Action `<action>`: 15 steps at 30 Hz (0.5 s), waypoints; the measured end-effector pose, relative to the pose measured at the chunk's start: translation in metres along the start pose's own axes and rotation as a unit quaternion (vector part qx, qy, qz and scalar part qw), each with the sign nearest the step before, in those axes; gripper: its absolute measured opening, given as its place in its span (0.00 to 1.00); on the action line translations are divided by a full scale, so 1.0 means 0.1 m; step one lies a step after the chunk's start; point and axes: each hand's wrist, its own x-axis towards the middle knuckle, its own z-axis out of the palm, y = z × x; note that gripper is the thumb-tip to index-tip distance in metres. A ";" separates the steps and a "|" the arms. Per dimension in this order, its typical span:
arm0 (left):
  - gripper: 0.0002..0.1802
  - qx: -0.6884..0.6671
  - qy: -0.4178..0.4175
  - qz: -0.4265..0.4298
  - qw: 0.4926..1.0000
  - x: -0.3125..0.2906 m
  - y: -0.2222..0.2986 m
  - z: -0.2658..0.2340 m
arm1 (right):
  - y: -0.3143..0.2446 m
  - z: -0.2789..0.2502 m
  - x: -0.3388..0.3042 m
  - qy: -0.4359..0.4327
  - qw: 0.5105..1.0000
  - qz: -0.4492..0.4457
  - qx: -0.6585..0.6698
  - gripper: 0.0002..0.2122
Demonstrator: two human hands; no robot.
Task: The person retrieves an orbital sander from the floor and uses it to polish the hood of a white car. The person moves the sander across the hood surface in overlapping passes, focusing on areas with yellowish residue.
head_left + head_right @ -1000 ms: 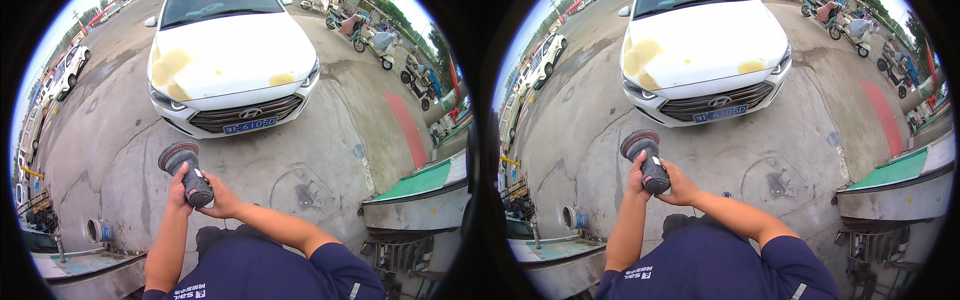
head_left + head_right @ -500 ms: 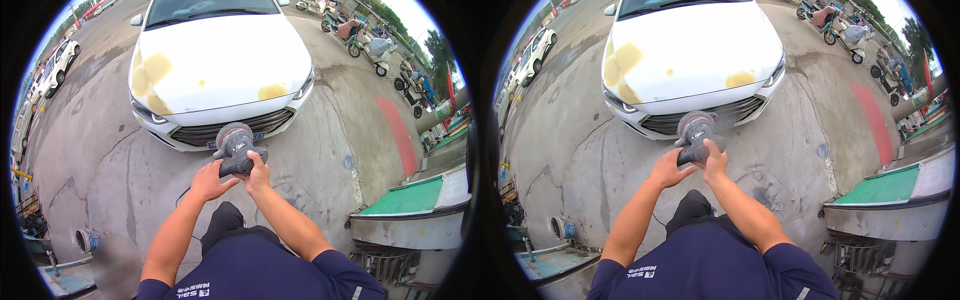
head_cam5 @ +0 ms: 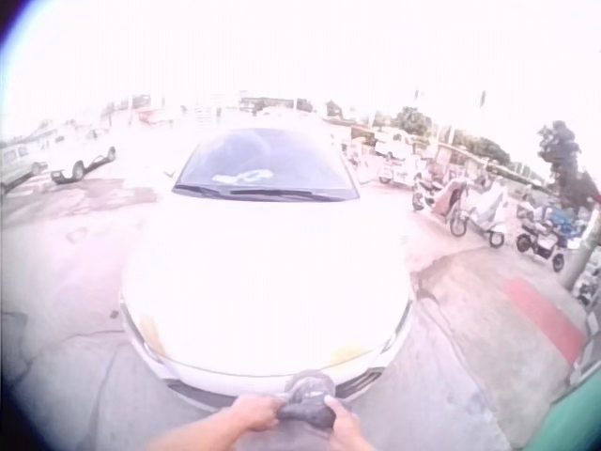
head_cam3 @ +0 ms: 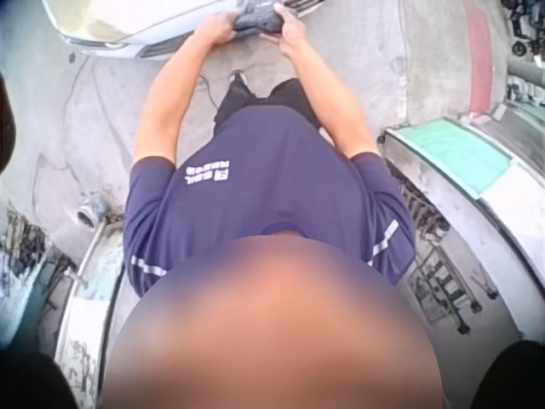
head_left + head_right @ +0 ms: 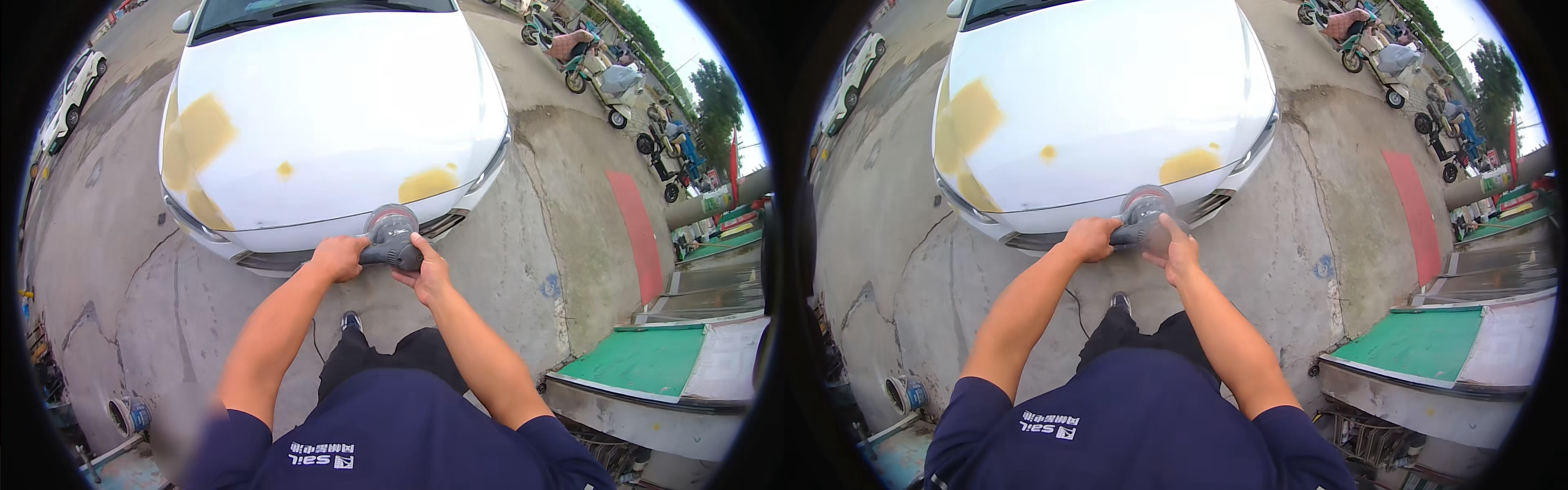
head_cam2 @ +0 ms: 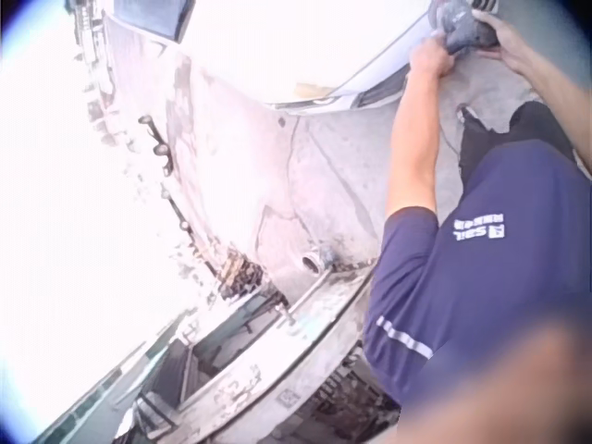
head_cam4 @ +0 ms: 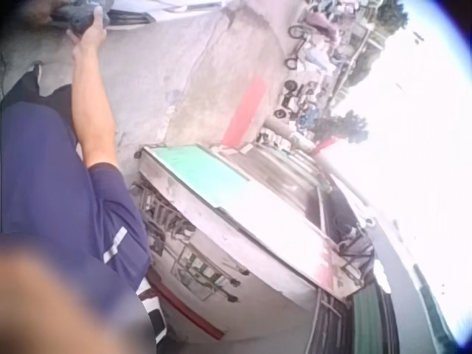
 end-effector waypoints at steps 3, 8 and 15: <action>0.26 0.018 -0.047 0.011 0.999 0.51 0.03 0.01 | -0.18 -0.12 0.41 0.051 0.999 0.016 -0.009 0.28; 0.29 -0.025 -0.007 -0.026 0.999 1.22 0.20 0.30 | -0.55 -0.43 1.15 0.086 0.995 0.007 -0.054 0.28; 0.30 -0.179 0.080 -0.193 0.961 2.05 0.87 0.59 | -1.34 -0.66 2.30 0.100 0.952 -0.052 -0.283 0.32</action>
